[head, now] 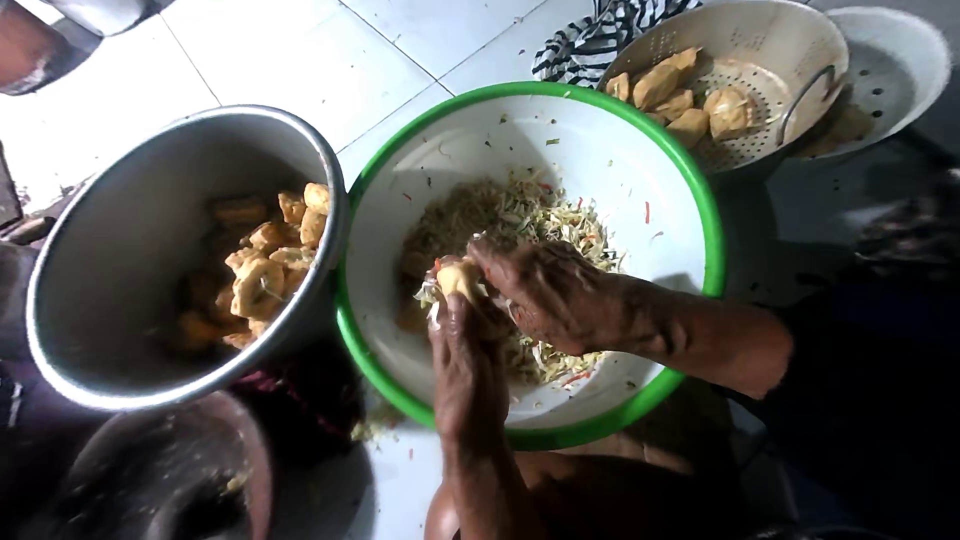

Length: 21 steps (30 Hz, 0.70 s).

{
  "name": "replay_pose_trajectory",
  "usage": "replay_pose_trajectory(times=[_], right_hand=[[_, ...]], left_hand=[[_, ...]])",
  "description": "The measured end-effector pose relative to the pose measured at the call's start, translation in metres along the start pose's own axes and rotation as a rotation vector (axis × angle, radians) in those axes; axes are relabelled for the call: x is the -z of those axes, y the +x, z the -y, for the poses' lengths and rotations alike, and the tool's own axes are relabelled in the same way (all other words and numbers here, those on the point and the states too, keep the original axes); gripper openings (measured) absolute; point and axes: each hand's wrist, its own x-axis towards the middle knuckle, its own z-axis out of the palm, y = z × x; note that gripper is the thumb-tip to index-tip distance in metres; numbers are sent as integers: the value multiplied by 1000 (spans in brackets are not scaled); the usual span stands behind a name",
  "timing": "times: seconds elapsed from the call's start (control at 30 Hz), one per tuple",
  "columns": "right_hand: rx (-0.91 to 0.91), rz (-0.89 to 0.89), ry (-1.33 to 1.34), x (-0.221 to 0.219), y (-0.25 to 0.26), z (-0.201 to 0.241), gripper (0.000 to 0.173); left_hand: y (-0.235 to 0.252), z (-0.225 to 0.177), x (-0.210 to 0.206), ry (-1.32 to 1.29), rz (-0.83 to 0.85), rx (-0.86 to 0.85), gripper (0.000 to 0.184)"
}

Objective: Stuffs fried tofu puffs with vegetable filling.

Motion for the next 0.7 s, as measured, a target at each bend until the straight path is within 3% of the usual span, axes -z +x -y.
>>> replay_pose_trajectory(times=[0.17, 0.3, 0.4, 0.53, 0.7], right_hand=[[-64, 39, -33, 3, 8, 8, 26], [-128, 210, 287, 17, 11, 4, 30], [-112, 154, 492, 21, 7, -6, 28], [-82, 61, 307, 15, 8, -2, 27], [-35, 14, 105, 7, 9, 9, 24]], left_hand=[[2, 0, -4, -46, -23, 24, 21], [2, -3, -6, -209, -68, 50, 34], [4, -8, -9, -243, -80, 99, 41], [4, -5, -6, -233, -8, 90, 23], [2, -1, -1, -269, 24, 2, 21]])
